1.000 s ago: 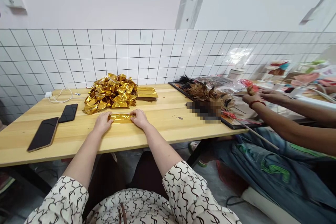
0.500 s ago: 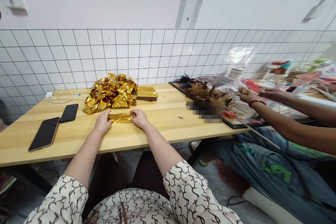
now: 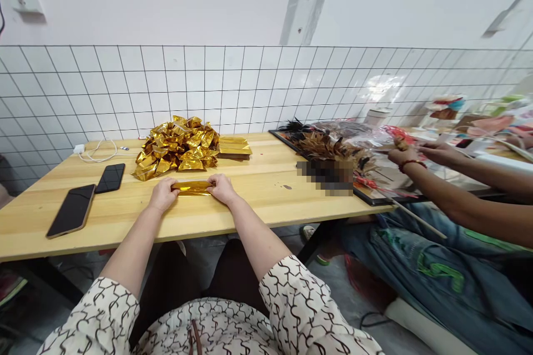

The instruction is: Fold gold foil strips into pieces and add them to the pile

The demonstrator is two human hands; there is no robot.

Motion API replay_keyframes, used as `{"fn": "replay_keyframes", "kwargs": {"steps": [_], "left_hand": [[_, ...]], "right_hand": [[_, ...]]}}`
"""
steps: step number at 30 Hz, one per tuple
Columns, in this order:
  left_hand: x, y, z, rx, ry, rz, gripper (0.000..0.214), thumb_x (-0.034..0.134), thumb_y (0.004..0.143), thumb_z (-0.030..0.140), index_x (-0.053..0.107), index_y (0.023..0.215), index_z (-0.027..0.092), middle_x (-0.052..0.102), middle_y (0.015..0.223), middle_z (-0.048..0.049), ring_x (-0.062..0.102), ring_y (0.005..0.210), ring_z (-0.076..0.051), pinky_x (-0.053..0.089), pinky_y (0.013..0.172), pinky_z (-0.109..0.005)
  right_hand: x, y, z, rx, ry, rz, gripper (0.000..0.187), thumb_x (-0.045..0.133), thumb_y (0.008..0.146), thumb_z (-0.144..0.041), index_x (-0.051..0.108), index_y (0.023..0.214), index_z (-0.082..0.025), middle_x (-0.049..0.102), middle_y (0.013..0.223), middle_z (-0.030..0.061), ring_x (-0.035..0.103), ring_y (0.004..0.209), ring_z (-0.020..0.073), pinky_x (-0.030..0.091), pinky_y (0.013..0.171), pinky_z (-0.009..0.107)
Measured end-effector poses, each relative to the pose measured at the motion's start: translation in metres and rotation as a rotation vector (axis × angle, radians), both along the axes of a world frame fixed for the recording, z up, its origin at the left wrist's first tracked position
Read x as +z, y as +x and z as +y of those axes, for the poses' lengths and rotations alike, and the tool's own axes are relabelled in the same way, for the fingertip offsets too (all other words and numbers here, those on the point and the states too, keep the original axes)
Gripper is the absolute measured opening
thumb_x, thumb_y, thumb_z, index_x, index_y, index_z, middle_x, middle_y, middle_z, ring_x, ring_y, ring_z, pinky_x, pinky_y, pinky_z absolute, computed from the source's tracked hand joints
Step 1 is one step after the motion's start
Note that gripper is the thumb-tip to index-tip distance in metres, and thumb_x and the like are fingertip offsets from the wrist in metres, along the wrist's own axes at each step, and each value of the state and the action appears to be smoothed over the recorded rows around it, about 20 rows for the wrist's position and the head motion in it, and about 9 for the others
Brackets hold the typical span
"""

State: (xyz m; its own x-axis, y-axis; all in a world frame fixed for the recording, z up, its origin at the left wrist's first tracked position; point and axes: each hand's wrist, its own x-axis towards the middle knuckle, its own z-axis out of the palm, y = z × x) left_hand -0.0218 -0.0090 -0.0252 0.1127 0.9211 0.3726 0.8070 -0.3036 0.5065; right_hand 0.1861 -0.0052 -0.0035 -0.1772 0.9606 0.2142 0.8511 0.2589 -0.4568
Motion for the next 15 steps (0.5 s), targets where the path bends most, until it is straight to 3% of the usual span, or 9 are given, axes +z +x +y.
{"fn": "replay_keyframes", "kwargs": {"steps": [5,15], "left_hand": [[-0.001,-0.001,0.001,-0.041,0.007,-0.011,0.013,0.055,0.064,0.012,0.064,0.063,0.021,0.065,0.073,-0.0006,0.061,0.073,-0.017,0.048,0.069,-0.027],[0.000,-0.001,-0.003,-0.075,0.005,0.067,0.021,0.052,0.063,0.012,0.069,0.071,0.022,0.067,0.077,-0.0014,0.061,0.075,-0.018,0.049,0.071,-0.028]], "right_hand": [[0.000,0.000,-0.002,0.031,0.027,-0.008,0.016,0.060,0.070,-0.012,0.070,0.076,-0.023,0.069,0.085,0.0021,0.057,0.091,0.0198,0.039,0.083,0.032],[0.007,0.001,-0.013,0.078,0.030,-0.125,0.033,0.050,0.070,-0.004,0.072,0.085,-0.023,0.071,0.090,0.0040,0.055,0.096,0.0212,0.036,0.085,0.032]]}}
